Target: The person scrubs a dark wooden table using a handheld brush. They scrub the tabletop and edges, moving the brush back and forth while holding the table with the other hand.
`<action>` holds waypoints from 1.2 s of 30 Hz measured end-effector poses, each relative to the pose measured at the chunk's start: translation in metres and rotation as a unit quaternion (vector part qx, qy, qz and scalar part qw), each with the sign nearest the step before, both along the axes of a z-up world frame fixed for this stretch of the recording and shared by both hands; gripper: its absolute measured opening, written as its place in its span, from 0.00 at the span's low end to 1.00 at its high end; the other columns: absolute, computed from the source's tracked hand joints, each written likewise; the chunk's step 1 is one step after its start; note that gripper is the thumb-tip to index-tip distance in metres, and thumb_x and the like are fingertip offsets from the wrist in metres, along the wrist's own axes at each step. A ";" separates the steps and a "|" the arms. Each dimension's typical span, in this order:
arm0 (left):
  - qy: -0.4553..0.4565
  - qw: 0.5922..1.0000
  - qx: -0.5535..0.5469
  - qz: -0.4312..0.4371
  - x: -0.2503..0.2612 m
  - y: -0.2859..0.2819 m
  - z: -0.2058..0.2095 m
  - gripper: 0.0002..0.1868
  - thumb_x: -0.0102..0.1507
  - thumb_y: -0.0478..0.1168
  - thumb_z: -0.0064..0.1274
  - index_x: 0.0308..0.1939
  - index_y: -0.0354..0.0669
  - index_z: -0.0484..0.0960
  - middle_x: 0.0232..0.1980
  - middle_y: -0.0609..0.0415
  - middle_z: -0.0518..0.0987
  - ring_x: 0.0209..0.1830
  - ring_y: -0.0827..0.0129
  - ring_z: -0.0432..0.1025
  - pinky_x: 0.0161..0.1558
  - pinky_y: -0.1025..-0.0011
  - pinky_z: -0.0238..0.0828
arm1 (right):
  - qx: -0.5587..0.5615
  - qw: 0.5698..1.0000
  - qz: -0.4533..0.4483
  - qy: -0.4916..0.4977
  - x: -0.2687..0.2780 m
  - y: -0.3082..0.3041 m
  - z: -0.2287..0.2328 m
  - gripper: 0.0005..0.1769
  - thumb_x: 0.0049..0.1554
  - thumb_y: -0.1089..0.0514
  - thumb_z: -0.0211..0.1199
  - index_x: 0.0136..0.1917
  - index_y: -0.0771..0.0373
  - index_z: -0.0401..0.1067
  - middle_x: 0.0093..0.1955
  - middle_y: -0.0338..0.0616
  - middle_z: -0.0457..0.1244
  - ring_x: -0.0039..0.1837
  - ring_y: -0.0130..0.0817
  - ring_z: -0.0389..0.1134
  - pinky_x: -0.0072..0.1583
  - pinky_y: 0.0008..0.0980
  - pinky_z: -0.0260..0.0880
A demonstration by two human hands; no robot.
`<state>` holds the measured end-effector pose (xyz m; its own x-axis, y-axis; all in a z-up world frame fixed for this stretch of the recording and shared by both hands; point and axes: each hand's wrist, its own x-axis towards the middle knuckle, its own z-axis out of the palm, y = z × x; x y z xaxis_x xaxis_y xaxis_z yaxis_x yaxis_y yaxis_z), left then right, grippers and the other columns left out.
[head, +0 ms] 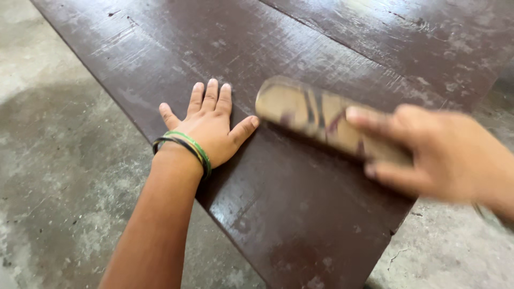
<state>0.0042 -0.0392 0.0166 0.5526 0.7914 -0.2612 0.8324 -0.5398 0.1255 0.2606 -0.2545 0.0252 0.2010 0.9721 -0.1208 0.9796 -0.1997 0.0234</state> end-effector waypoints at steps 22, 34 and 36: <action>-0.016 0.995 -0.006 -0.101 0.040 -0.056 0.000 0.58 0.60 0.75 0.34 0.80 0.38 0.37 0.84 0.42 0.33 0.81 0.49 0.23 0.70 0.36 0.18 | 0.053 0.971 -0.189 0.137 0.092 -0.028 -0.032 0.46 0.50 0.39 0.70 0.80 0.35 0.62 0.46 0.46 0.72 0.45 0.41 0.73 0.50 0.43 0.77; -0.008 0.992 0.004 -0.127 0.149 -0.047 0.007 0.63 0.59 0.79 0.35 0.77 0.32 0.37 0.82 0.40 0.34 0.82 0.48 0.24 0.73 0.39 0.19 | 0.279 0.935 -0.197 -0.101 0.262 0.055 -0.040 0.42 0.52 0.27 0.69 0.72 0.51 0.75 0.54 0.60 0.70 0.51 0.58 0.71 0.54 0.53 0.71; -0.018 0.991 0.021 -0.134 0.164 -0.039 0.004 0.62 0.60 0.79 0.34 0.77 0.32 0.38 0.82 0.40 0.35 0.82 0.49 0.25 0.73 0.40 0.20 | 0.224 0.955 -0.159 -0.116 0.206 0.034 -0.032 0.46 0.53 0.23 0.63 0.75 0.48 0.71 0.46 0.56 0.70 0.48 0.51 0.72 0.52 0.47 0.73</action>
